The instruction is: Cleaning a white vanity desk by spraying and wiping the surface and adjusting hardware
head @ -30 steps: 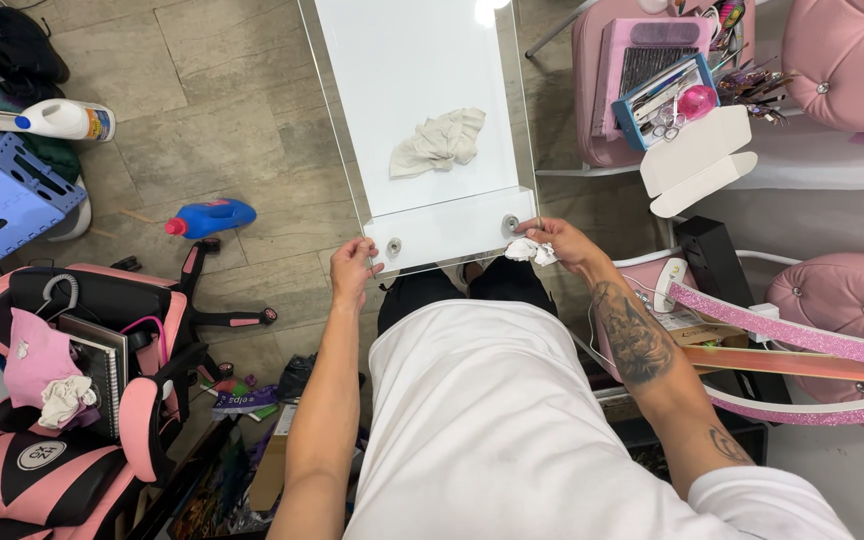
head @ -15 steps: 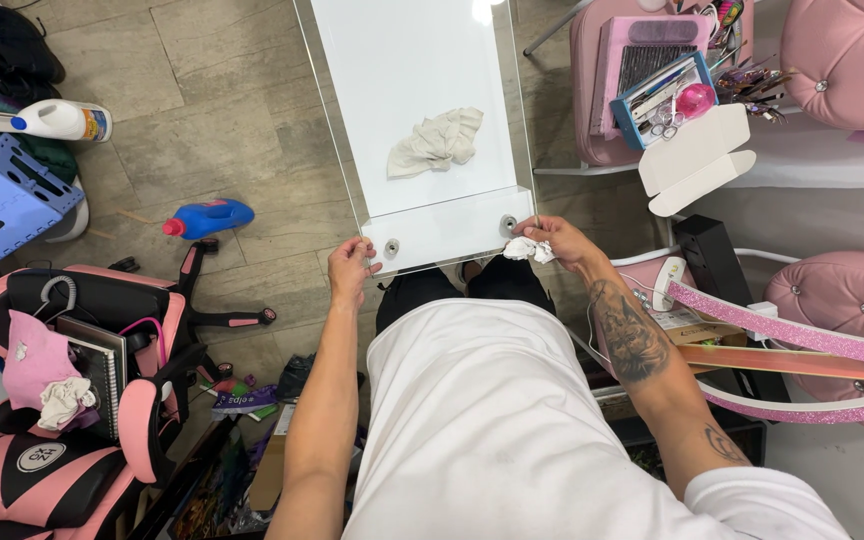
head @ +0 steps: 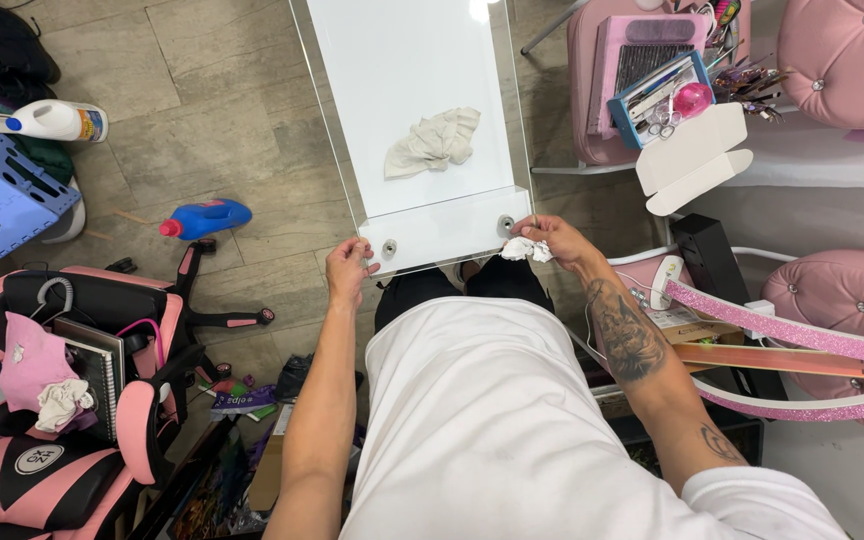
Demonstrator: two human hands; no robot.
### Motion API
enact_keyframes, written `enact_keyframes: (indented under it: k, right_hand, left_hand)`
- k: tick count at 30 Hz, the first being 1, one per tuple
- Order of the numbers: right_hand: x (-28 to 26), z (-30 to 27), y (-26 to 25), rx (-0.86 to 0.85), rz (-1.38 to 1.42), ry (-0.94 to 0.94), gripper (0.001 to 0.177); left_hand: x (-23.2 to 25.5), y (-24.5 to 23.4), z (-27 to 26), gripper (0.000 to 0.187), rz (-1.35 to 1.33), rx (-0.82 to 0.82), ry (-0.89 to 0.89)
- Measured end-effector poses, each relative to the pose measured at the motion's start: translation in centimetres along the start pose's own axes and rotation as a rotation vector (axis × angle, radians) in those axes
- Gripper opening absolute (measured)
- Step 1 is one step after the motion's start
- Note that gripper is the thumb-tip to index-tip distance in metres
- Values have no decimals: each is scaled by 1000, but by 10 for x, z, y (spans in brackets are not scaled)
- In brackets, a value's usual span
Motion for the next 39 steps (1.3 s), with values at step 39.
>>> enact_keyframes:
  k: [39]
  right_hand:
    - [-79,3,54,161,-949,-71,29]
  left_hand:
    - [19,-37,34,25,91,-46,19]
Point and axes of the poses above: each hand's wrist, its own z-axis towards the middle knuckle, its own y-axis out of the palm, x = y × z, the point moved 5 cm from there along z, towards the middle knuckle, and after that the axes turned 12 degrees about -y, right-handed, at the moved point
